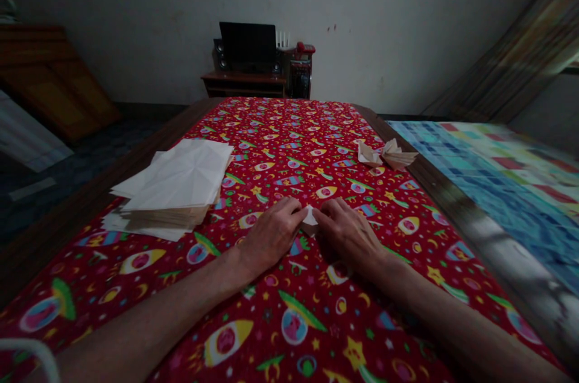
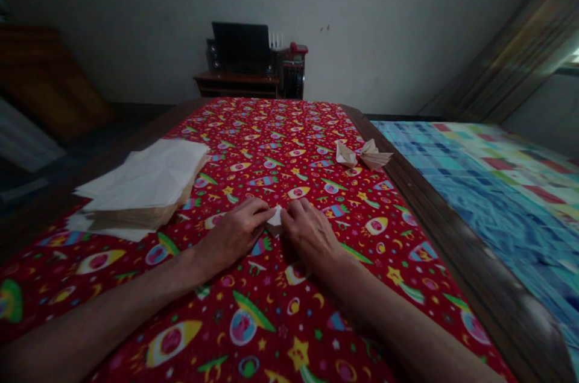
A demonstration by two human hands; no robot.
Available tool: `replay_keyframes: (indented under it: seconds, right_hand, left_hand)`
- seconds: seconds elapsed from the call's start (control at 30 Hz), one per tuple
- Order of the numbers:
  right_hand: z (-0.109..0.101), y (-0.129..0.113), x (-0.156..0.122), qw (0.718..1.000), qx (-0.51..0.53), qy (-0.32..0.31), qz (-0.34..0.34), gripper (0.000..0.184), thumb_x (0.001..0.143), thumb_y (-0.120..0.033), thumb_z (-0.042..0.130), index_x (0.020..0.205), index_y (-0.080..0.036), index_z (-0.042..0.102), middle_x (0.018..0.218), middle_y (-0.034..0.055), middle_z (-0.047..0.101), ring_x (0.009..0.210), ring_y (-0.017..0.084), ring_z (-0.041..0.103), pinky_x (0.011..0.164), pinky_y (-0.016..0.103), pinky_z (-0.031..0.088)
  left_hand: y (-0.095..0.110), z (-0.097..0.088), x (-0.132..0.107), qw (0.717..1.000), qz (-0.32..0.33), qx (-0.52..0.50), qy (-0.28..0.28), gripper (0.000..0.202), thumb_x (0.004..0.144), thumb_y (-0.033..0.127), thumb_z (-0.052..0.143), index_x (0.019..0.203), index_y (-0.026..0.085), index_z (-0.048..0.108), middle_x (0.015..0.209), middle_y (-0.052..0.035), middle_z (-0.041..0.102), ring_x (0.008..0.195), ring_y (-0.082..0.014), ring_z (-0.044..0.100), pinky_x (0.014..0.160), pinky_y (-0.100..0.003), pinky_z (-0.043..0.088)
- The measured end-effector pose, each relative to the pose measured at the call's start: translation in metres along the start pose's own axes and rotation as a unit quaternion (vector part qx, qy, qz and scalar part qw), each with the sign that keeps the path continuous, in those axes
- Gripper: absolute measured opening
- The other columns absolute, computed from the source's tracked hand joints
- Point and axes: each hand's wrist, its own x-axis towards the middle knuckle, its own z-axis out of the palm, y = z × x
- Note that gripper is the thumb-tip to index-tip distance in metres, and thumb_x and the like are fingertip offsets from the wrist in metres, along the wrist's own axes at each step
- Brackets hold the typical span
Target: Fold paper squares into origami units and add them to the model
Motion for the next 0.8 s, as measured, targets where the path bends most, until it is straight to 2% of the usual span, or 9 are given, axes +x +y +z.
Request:
replay_keyframes:
  seconds: [0.13,0.27,0.37,0.43,0.5,0.57,0.63,0.73,0.8]
  right_hand:
    - [0.0,0.003,-0.006,0.999,0.011,-0.001,-0.04,0.018,0.085,-0.01,0.054,0.101,-0.016,0.059,0.093,0.0089,0.057,0.078,0.02,0.047,0.062,0.031,0.037]
    - [0.002,0.008,-0.014,0.997,0.054,0.01,-0.052,0.024,0.084,-0.01,0.054,0.107,-0.018,0.057,0.094,0.0076,0.055,0.082,0.02,0.046,0.066,0.031,0.038]
    - [0.007,0.012,-0.02,0.993,0.107,0.026,-0.048,0.017,0.084,-0.013,0.055,0.099,-0.019,0.06,0.087,0.0051,0.055,0.076,0.017,0.046,0.063,0.029,0.036]
    - [0.011,0.013,-0.023,0.986,0.156,0.048,-0.024,0.011,0.086,-0.016,0.053,0.089,-0.02,0.063,0.081,0.0032,0.055,0.07,0.015,0.047,0.059,0.026,0.035]
    - [0.012,0.013,-0.024,0.974,0.215,0.068,0.011,0.016,0.089,-0.018,0.05,0.081,-0.019,0.064,0.075,0.0024,0.056,0.064,0.013,0.047,0.056,0.024,0.034]
    - [0.012,0.012,-0.021,0.958,0.275,0.077,0.043,0.019,0.09,-0.02,0.05,0.081,-0.018,0.066,0.075,0.0027,0.059,0.063,0.011,0.05,0.056,0.023,0.036]
    - [0.01,0.011,-0.018,0.945,0.311,0.079,0.064,0.017,0.09,-0.022,0.052,0.083,-0.017,0.066,0.076,0.0027,0.061,0.065,0.012,0.053,0.058,0.022,0.038]
    - [0.008,0.009,-0.013,0.947,0.298,0.076,0.09,0.018,0.091,-0.025,0.051,0.083,-0.017,0.065,0.074,0.0023,0.061,0.066,0.012,0.054,0.059,0.023,0.037]
    - [0.008,0.006,-0.011,0.958,0.26,0.073,0.101,0.021,0.092,-0.026,0.049,0.08,-0.017,0.064,0.072,0.0023,0.059,0.064,0.013,0.052,0.059,0.024,0.036]
  left_hand:
    - [0.0,-0.007,-0.001,0.998,0.031,0.043,-0.044,0.019,0.092,0.013,0.044,0.107,0.016,0.057,0.097,-0.0063,0.056,0.093,-0.0202,0.052,0.083,-0.035,0.048]
    - [-0.004,-0.014,-0.002,0.994,0.063,0.049,-0.069,0.018,0.092,0.015,0.046,0.107,0.016,0.056,0.1,-0.0065,0.056,0.094,-0.0198,0.052,0.083,-0.034,0.048]
    - [-0.007,-0.016,-0.004,0.994,0.068,0.044,-0.076,0.017,0.092,0.015,0.047,0.105,0.016,0.057,0.101,-0.0063,0.056,0.095,-0.0194,0.052,0.083,-0.033,0.048]
    - [-0.009,-0.013,-0.006,0.996,0.063,0.014,-0.061,0.016,0.092,0.016,0.047,0.102,0.017,0.06,0.1,-0.0061,0.057,0.095,-0.0185,0.053,0.082,-0.032,0.048]
    - [-0.012,-0.008,-0.008,0.998,0.05,-0.046,-0.019,0.016,0.093,0.016,0.047,0.096,0.017,0.062,0.098,-0.0056,0.059,0.093,-0.017,0.055,0.08,-0.03,0.048]
    - [-0.014,-0.002,-0.008,0.993,0.015,-0.114,0.037,0.013,0.09,0.015,0.051,0.087,0.017,0.064,0.09,-0.0041,0.061,0.088,-0.0156,0.057,0.077,-0.028,0.049]
    - [-0.016,0.002,-0.006,0.984,-0.04,-0.162,0.068,0.009,0.085,0.014,0.058,0.078,0.017,0.064,0.082,-0.0021,0.06,0.08,-0.0141,0.058,0.072,-0.026,0.048]
    - [-0.015,0.004,-0.003,0.978,-0.099,-0.174,0.064,0.009,0.081,0.015,0.062,0.073,0.017,0.063,0.077,-0.0003,0.058,0.073,-0.0129,0.058,0.068,-0.025,0.047]
    - [-0.013,0.003,-0.002,0.98,-0.1,-0.163,0.059,0.01,0.083,0.016,0.061,0.073,0.017,0.061,0.078,-0.0003,0.057,0.076,-0.0136,0.057,0.07,-0.026,0.047]
